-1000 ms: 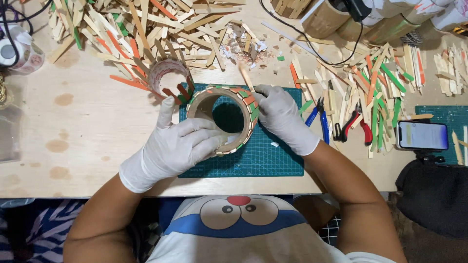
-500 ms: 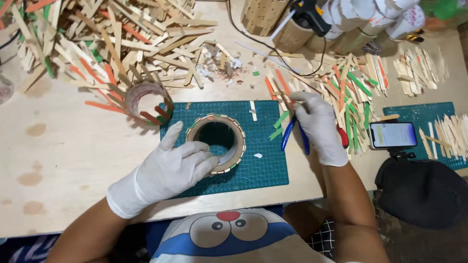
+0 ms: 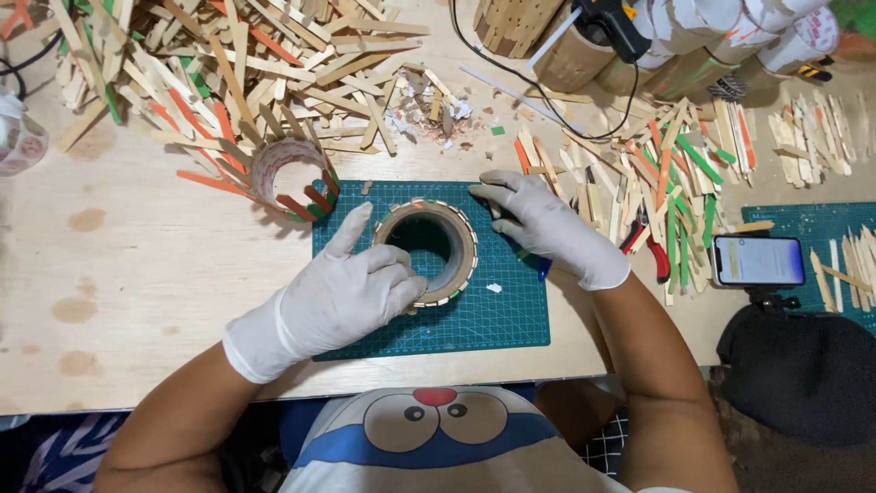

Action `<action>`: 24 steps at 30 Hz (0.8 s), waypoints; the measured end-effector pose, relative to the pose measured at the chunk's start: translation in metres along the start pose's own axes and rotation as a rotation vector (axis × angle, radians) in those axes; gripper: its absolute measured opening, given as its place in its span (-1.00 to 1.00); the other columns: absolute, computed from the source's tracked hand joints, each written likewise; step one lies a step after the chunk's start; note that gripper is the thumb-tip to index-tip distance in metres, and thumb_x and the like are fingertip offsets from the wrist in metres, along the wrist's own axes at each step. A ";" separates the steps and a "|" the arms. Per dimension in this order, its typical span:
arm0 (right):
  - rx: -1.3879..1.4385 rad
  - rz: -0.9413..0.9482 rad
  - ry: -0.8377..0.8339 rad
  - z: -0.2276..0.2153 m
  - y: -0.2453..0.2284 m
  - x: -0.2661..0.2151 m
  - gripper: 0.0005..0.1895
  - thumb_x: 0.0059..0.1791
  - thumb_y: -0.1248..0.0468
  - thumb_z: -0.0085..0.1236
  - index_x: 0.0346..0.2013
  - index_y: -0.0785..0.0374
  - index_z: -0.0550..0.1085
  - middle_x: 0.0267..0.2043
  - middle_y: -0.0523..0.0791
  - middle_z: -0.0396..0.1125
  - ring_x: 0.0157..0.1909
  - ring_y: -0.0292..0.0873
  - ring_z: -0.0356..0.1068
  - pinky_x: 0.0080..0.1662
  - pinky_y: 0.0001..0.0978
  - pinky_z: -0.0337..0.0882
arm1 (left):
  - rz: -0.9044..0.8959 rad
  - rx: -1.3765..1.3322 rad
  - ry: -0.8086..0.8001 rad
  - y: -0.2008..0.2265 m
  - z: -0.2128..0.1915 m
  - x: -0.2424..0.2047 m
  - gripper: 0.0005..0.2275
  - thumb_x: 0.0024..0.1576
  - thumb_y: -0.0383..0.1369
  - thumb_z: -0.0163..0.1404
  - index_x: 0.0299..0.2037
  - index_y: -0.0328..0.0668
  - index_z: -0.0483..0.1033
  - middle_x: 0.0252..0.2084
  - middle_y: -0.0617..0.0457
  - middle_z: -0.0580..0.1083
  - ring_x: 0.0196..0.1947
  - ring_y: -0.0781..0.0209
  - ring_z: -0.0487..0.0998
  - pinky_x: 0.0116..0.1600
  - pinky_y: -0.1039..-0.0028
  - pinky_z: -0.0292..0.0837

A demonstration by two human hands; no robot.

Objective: Trim popsicle sticks glued to a cardboard tube using a pair of cutters to create a decorative container

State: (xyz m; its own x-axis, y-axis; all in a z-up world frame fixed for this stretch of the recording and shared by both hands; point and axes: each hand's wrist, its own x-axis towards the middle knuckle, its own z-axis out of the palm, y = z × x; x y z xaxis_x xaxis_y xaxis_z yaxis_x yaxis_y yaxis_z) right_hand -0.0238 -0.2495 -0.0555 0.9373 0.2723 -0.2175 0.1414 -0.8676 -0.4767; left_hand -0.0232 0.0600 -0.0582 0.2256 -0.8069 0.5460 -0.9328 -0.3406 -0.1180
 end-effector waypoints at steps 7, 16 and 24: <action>0.148 -0.151 0.163 0.015 0.044 0.002 -0.57 -0.06 0.29 0.27 0.12 0.20 0.50 0.22 0.08 0.36 0.27 0.22 0.33 0.28 0.00 0.30 | -0.032 0.126 -0.003 0.002 -0.006 0.003 -0.84 0.41 -0.30 -0.20 -0.06 -0.03 0.48 -0.25 0.19 0.45 0.01 0.38 0.45 0.57 -0.17 -0.18; -0.221 0.076 0.231 -0.020 0.065 -0.033 -0.64 0.04 0.18 0.16 0.13 0.10 0.50 0.13 0.04 0.40 0.18 0.16 0.41 0.17 0.02 0.41 | -0.020 0.210 -0.078 0.002 0.001 -0.004 -0.79 0.42 -0.17 -0.25 0.01 0.07 0.44 -0.20 0.25 0.40 0.11 0.46 0.38 0.59 -0.20 -0.29; -0.024 -0.154 0.243 -0.048 -0.023 -0.035 -0.75 0.07 0.23 0.11 0.03 0.16 0.57 0.08 0.07 0.46 0.14 0.19 0.45 0.12 0.01 0.42 | -0.071 0.235 -0.043 0.003 0.002 -0.006 -0.79 0.43 -0.13 -0.25 -0.03 0.17 0.47 -0.22 0.29 0.36 0.08 0.43 0.34 0.60 -0.12 -0.27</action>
State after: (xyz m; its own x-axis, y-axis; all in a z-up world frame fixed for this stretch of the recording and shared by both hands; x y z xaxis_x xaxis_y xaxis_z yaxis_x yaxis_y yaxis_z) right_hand -0.0444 -0.2593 0.0034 0.9526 0.2967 0.0680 0.2931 -0.8340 -0.4675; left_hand -0.0267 0.0626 -0.0632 0.3049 -0.7951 0.5243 -0.8242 -0.4962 -0.2730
